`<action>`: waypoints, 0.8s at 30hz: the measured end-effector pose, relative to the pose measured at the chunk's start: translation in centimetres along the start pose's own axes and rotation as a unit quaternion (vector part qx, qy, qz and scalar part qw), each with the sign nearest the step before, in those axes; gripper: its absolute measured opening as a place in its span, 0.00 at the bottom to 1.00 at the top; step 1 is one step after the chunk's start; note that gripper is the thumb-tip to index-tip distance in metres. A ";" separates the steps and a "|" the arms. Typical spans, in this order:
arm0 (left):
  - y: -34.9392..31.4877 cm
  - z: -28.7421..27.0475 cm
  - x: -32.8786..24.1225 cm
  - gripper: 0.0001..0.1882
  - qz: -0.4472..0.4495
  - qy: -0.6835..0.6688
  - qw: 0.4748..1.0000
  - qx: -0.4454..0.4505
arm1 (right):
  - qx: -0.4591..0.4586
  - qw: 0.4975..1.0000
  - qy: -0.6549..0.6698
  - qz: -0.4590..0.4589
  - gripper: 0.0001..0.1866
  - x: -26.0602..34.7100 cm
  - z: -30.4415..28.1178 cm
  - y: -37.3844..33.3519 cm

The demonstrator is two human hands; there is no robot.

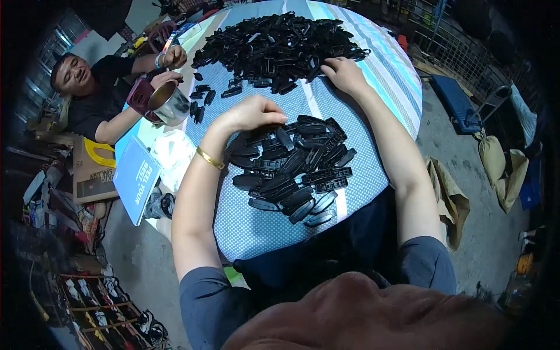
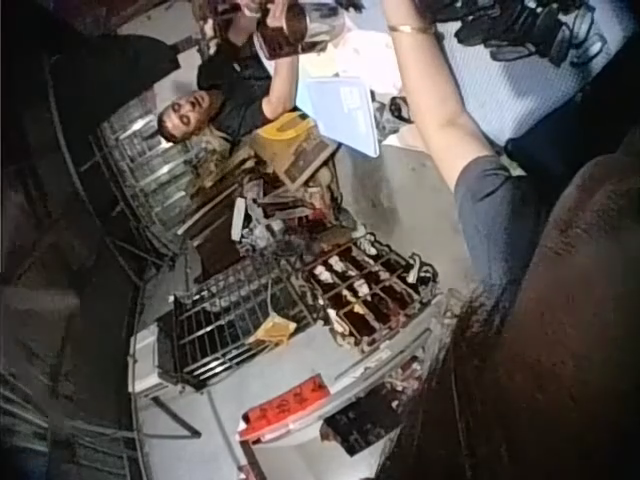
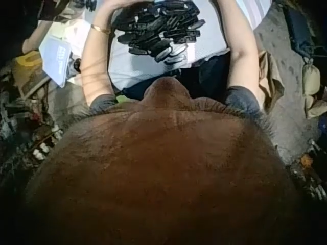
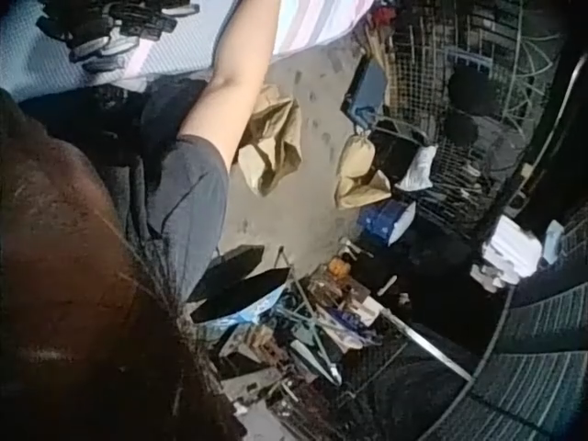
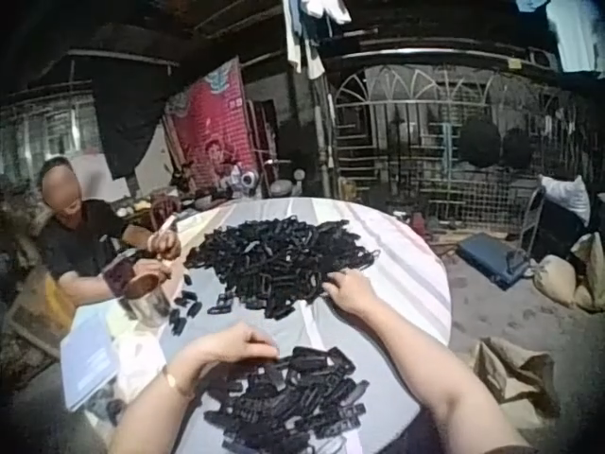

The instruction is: The recorder is manually inspecting or sorting small black plastic components at a table.

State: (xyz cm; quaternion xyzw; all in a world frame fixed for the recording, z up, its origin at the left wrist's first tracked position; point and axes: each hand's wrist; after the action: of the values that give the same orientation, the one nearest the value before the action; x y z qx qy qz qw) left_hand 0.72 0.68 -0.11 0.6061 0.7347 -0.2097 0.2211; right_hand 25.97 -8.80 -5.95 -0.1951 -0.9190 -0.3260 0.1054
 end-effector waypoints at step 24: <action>1.4 1.6 1.6 0.14 -0.053 0.038 0.974 -0.219 | -0.139 0.989 0.036 -0.031 0.19 1.7 -1.7 0.0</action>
State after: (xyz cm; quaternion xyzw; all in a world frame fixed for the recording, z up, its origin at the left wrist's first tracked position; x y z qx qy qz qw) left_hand 1.96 1.30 -2.44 0.5106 0.8018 -0.0319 0.3089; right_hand 24.53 -9.35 -4.06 -0.1677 -0.8659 -0.4606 0.0998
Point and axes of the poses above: each hand's wrist, its own y-axis towards the middle knuckle, its own z-axis out of the palm, x = y × z, and after that the axes turned 1 degree about -x, right-handed
